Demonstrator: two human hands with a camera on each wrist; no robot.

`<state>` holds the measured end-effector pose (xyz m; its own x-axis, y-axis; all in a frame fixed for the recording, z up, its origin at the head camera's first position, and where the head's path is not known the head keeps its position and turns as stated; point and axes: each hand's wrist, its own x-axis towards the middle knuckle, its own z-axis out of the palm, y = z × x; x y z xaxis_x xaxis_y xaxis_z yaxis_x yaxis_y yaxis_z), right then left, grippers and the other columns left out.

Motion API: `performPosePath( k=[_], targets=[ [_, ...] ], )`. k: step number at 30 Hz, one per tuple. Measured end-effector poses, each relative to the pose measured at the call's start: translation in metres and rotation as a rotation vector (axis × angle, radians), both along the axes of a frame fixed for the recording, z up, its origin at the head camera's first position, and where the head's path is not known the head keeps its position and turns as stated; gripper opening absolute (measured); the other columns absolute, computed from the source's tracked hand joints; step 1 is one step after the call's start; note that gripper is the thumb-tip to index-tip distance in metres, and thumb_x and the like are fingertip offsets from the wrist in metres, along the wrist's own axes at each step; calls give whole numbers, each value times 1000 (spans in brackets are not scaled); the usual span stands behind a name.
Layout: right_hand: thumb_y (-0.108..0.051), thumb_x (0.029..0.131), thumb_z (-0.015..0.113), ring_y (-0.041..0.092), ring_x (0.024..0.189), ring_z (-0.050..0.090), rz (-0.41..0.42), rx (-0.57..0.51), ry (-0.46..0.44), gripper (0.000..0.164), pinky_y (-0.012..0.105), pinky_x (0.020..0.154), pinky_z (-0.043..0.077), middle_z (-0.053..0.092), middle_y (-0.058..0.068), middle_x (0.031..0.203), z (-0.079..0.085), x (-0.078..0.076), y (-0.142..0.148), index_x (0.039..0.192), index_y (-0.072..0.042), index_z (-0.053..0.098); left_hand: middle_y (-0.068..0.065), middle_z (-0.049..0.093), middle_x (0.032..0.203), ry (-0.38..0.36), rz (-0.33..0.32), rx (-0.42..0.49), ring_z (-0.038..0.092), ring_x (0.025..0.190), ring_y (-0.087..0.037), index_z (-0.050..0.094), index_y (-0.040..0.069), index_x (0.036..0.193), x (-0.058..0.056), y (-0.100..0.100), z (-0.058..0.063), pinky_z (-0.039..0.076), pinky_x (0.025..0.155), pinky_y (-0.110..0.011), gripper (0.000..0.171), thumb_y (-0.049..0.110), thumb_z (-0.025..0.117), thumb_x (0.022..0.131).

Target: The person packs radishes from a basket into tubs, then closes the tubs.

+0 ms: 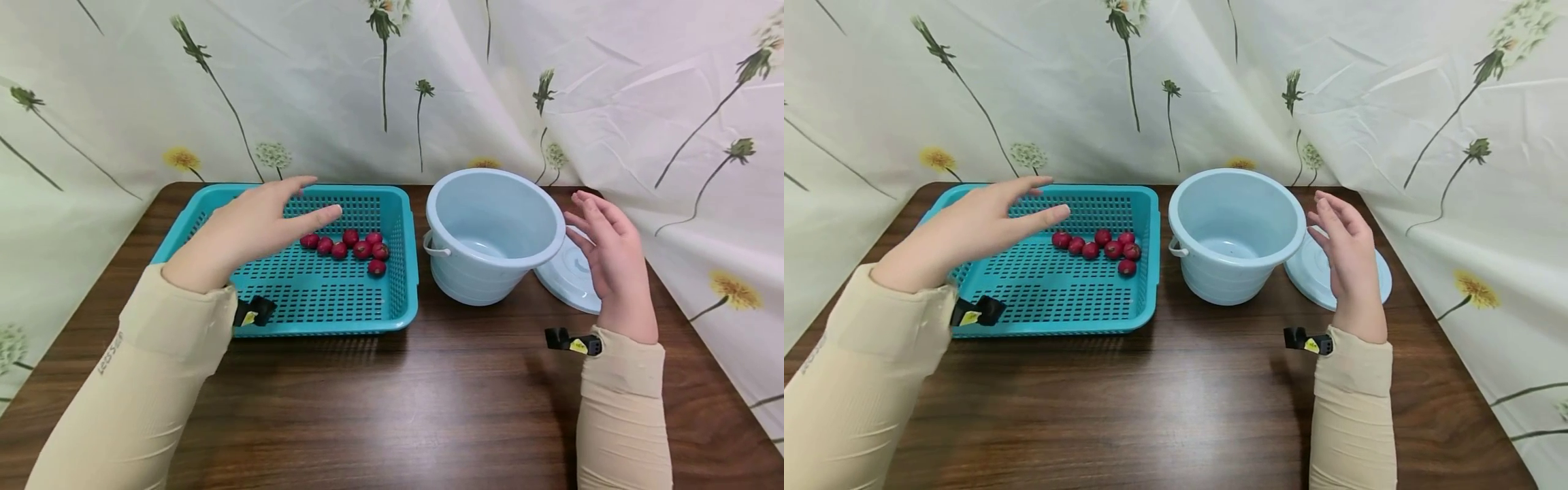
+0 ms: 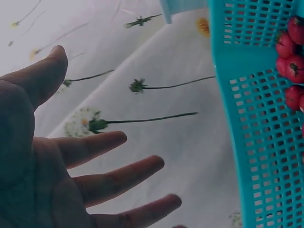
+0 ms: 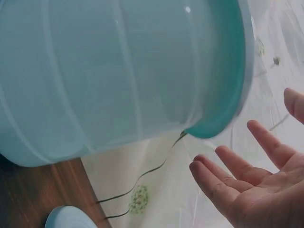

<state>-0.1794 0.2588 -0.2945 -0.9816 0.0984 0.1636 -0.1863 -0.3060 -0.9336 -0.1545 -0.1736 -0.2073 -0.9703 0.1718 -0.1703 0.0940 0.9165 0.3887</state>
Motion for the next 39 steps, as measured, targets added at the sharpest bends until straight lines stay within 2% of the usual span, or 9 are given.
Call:
performPosePath(
  k=[5, 10, 14, 17, 21, 27, 29, 35, 39],
  targets=[
    [-16, 95, 67, 17, 94, 70, 56, -109, -28, 22, 24, 81, 57, 73, 3, 109, -4, -3, 8, 116, -7, 67, -21, 43, 151, -66, -6, 6, 43, 134, -43, 30, 15, 155, -21, -2, -8, 38, 100, -66, 91, 78, 40, 90],
    [-18, 95, 67, 16, 90, 69, 70, -68, -75, 20, 24, 78, 56, 73, 3, 104, -8, -6, 8, 113, -9, 67, -27, 42, 149, -132, -9, 36, 42, 133, -46, 38, 10, 151, -45, -9, -24, 38, 102, -65, 83, 70, 43, 94],
    [-19, 95, 68, 14, 84, 67, 60, -44, -100, 19, 24, 74, 57, 69, 2, 99, -10, -8, 8, 112, -10, 67, -29, 43, 147, -166, -2, 75, 55, 118, -42, 42, 9, 147, -62, -16, -43, 48, 92, -57, 73, 62, 45, 98],
    [-17, 95, 67, 13, 79, 66, 65, -36, -115, 16, 23, 71, 57, 66, 1, 97, -12, -9, 6, 110, -11, 68, -28, 45, 146, -158, 4, 105, 60, 110, -40, 44, 9, 145, -71, -20, -58, 52, 85, -51, 67, 58, 47, 99],
    [-18, 96, 65, 11, 76, 63, 71, 39, -118, 15, 21, 69, 55, 64, -1, 101, -15, -11, 2, 110, -13, 67, -25, 48, 144, -97, 21, 137, 60, 112, -39, 47, 12, 143, -78, -23, -75, 52, 86, -52, 62, 56, 47, 100],
    [-19, 95, 67, 7, 80, 61, 49, 123, -132, 18, 18, 68, 52, 62, -3, 96, -18, -12, -7, 112, -15, 64, -20, 54, 131, -94, 74, 204, 61, 81, -33, 48, 14, 143, -86, -32, -95, 52, 79, -48, 57, 52, 48, 101],
    [-19, 95, 67, 7, 81, 62, 43, 127, -136, 18, 18, 67, 52, 60, -2, 96, -18, -12, -8, 113, -15, 64, -20, 54, 131, -112, 96, 244, 61, 84, -33, 46, 14, 145, -89, -36, -101, 53, 81, -49, 59, 53, 49, 100],
    [-18, 95, 68, 6, 82, 63, 21, 149, -147, 22, 17, 67, 53, 56, 0, 99, -17, -13, -9, 115, -15, 62, -23, 45, 146, -161, 198, 424, 56, 122, -38, 42, 10, 147, -96, -46, -117, 52, 95, -52, 66, 53, 53, 98],
    [-18, 94, 69, 6, 80, 63, 9, 157, -154, 22, 17, 66, 53, 55, 0, 96, -18, -13, -9, 115, -15, 62, -22, 39, 151, -202, 260, 474, 50, 130, -40, 42, 9, 147, -97, -49, -125, 49, 100, -51, 67, 51, 56, 97]
  ],
)
